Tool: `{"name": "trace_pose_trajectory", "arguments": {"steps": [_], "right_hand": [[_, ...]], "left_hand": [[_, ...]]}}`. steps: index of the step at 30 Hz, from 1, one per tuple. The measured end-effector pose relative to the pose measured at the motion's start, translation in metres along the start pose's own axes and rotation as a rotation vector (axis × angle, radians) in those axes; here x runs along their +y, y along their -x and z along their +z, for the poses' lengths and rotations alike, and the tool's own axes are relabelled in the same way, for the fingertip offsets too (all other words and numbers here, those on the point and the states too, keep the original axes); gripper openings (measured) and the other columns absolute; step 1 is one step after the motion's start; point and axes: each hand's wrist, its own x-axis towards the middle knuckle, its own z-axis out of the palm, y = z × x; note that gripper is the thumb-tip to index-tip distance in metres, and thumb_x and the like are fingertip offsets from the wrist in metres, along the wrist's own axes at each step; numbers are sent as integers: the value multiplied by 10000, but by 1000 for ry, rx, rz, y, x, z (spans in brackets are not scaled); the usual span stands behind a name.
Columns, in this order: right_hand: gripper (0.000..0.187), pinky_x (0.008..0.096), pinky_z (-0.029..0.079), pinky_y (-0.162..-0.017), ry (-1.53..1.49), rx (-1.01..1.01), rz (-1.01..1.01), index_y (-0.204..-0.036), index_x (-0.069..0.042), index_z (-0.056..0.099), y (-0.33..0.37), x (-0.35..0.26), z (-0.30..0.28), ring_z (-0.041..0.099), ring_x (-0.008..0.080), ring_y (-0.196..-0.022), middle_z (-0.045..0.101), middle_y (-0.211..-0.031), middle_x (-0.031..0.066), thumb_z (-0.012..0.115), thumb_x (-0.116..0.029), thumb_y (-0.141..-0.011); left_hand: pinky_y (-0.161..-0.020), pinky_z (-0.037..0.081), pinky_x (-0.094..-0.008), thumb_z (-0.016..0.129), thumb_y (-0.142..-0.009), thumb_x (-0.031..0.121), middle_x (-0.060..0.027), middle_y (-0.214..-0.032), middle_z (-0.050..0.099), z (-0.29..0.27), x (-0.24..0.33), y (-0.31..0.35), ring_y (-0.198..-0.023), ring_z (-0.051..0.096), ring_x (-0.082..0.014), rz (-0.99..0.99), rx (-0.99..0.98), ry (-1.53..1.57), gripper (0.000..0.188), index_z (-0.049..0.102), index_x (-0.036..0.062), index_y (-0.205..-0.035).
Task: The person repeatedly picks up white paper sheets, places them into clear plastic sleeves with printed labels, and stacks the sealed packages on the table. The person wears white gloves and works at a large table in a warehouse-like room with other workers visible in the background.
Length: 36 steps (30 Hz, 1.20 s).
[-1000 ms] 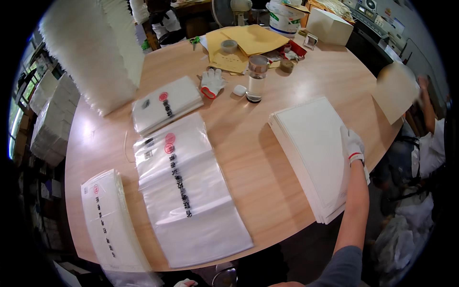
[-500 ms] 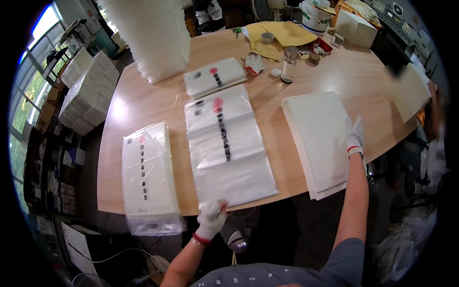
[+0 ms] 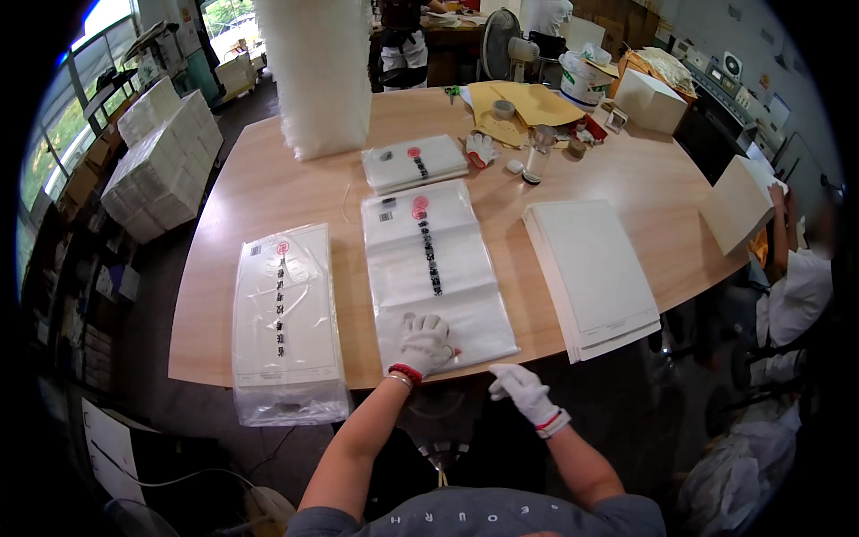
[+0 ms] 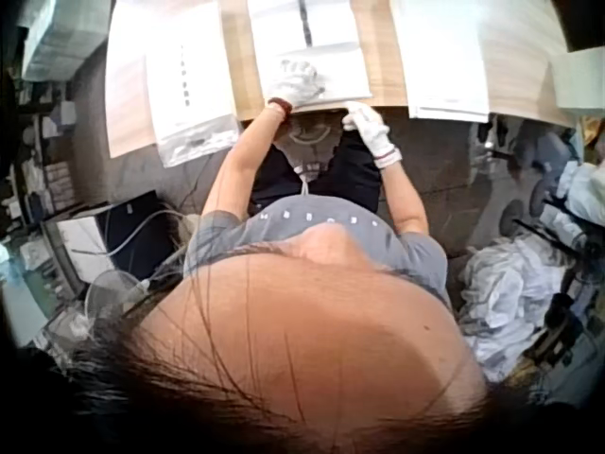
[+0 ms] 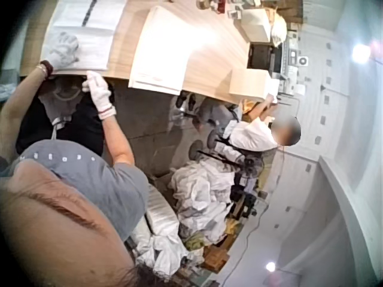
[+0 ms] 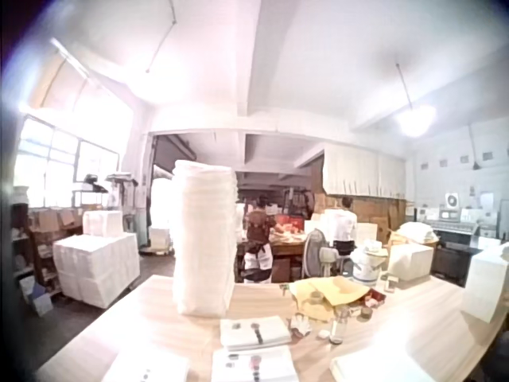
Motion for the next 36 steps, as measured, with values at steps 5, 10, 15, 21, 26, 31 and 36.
{"name": "trace_pose_trajectory", "arguments": {"steps": [5, 10, 15, 21, 26, 31, 36], "right_hand": [[300, 256, 511, -651, -109, -120, 159, -1095, -31, 581, -3, 8, 43, 608, 140, -689, 611, -784, 74, 498, -259, -920], [327, 285, 516, -652, -204, -7, 313, -1137, -42, 561, -7, 11, 48, 607, 143, -682, 600, -780, 60, 477, -276, -925], [327, 261, 501, -526, -168, -139, 296, -1078, -30, 592, -28, -4, 48, 575, 128, -560, 584, -705, 50, 489, -292, -911], [337, 262, 498, -620, -134, -28, 286, -1078, -36, 585, -46, 3, 53, 580, 115, -685, 590, -794, 34, 524, -316, -901], [234, 305, 462, -660, 271, 146, -89, -932, -52, 616, -122, 19, 50, 574, 149, -739, 607, -834, 21, 626, -254, -813], [264, 409, 452, -770, 1026, 425, -391, -918, -29, 598, -85, -24, 16, 536, 348, -936, 547, -1014, 196, 646, -218, -739], [373, 335, 480, -800, 96, 412, -547, -1091, 35, 561, -110, -37, 84, 564, 215, -937, 558, -1063, 140, 635, -207, -816]], "left_hand": [[-894, 346, -404, 603, -744, 255, -50, -909, 597, 3, -12, 8, -960, 509, -266, 13, 11, 129, 147, 611, 131, -822], [-852, 370, -377, 610, -732, 261, -69, -877, 608, -3, -4, 11, -908, 506, -302, -112, -129, 196, 161, 608, 128, -822], [-763, 428, -368, 583, -741, 182, -85, -832, 599, -11, 4, 12, -878, 510, -299, 117, 116, 16, 106, 621, 108, -807], [-711, 438, -409, 551, -800, 225, -139, -828, 597, -16, -15, -12, -741, 563, -301, -157, -209, 440, 127, 594, 117, -850], [-690, 469, -305, 549, -838, 261, -43, -751, 628, -5, -29, -24, -737, 586, -167, -365, -281, 784, 221, 631, 85, -943], [-530, 379, -222, 467, -903, 172, 35, -674, 479, -52, -62, -64, -600, 447, -59, -577, 86, 1489, 151, 502, 112, -769], [-586, 424, -242, 464, -892, 126, 7, -693, 527, -49, -5, -65, -600, 489, -91, -376, -123, 1148, 152, 565, 51, -805]]}}
